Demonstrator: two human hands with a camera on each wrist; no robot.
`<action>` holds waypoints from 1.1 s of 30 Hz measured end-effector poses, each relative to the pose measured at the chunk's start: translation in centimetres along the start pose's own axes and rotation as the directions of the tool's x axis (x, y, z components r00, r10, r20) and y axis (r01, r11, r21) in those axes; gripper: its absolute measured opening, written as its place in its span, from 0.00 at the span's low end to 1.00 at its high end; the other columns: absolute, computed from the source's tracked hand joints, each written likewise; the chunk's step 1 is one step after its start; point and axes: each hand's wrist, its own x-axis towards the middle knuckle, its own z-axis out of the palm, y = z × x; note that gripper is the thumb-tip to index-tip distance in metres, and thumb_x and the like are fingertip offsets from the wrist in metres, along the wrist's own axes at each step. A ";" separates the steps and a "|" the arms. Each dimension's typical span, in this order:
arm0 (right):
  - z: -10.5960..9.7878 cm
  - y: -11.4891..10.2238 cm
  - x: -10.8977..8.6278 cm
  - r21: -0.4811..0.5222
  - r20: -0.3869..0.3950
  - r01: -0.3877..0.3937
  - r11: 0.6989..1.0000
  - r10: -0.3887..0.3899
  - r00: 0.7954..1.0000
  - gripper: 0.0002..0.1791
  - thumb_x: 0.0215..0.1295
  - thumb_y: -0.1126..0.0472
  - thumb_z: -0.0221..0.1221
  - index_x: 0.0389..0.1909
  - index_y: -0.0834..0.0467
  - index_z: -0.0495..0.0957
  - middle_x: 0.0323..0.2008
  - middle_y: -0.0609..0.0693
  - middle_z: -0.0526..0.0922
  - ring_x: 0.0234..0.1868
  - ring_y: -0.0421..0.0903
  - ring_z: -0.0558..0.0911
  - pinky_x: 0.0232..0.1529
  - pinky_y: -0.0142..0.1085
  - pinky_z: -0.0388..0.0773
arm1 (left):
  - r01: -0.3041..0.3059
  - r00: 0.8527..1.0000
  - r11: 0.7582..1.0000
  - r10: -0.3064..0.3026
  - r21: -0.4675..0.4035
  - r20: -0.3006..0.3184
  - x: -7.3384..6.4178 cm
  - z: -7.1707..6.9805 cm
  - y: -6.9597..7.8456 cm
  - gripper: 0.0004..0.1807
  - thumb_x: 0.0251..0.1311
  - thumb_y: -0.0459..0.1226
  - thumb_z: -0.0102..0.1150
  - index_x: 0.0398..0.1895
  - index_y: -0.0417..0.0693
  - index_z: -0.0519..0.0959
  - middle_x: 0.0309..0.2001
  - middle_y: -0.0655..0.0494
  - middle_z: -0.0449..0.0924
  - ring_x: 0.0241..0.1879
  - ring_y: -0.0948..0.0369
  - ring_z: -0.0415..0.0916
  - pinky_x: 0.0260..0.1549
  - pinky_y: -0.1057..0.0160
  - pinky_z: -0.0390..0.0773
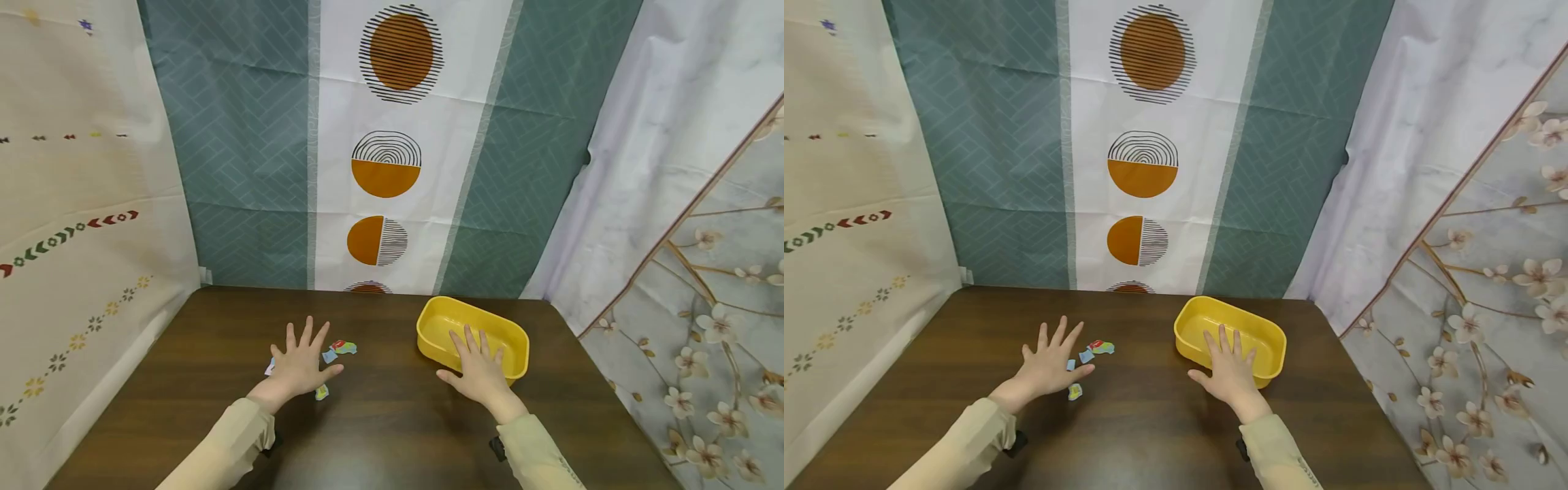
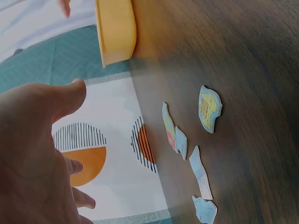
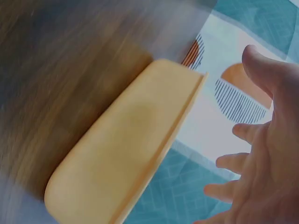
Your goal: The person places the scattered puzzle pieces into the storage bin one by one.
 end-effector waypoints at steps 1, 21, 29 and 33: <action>-0.2 0.3 0.0 -0.001 -0.010 -0.006 1.000 0.006 1.000 0.48 0.59 0.35 0.59 0.74 0.55 0.55 0.75 0.64 0.49 0.73 0.70 0.46 0.59 0.76 0.44 | -0.002 1.000 1.000 0.002 0.001 -0.003 0.0 0.0 -0.1 0.51 0.57 0.63 0.57 0.77 0.50 0.48 0.76 0.36 0.36 0.70 0.26 0.32 0.53 0.19 0.47; -3.6 8.1 -0.5 0.023 -0.061 -0.142 0.990 0.143 0.988 0.47 0.66 0.40 0.55 0.74 0.63 0.49 0.72 0.74 0.46 0.68 0.79 0.47 0.54 0.79 0.47 | -0.011 1.000 0.999 0.010 -0.046 -0.026 -0.1 -0.2 -1.4 0.55 0.49 0.48 0.72 0.76 0.45 0.49 0.74 0.31 0.41 0.69 0.27 0.41 0.54 0.21 0.50; -3.9 10.7 -0.1 0.086 -0.123 -0.163 0.983 0.173 0.977 0.45 0.67 0.45 0.56 0.72 0.70 0.50 0.69 0.77 0.52 0.65 0.79 0.57 0.56 0.72 0.58 | 0.023 0.998 0.993 -0.030 -0.114 -0.060 0.2 0.0 -2.8 0.52 0.48 0.45 0.71 0.74 0.41 0.53 0.72 0.31 0.49 0.67 0.29 0.50 0.52 0.25 0.60; -3.6 12.0 -0.2 0.147 -0.098 -0.190 0.971 0.206 0.974 0.44 0.69 0.48 0.54 0.71 0.74 0.48 0.68 0.78 0.52 0.65 0.76 0.59 0.61 0.67 0.59 | 0.030 0.996 0.992 -0.039 -0.120 -0.079 0.2 0.3 -3.1 0.50 0.49 0.45 0.71 0.72 0.39 0.56 0.70 0.29 0.53 0.66 0.30 0.54 0.50 0.26 0.63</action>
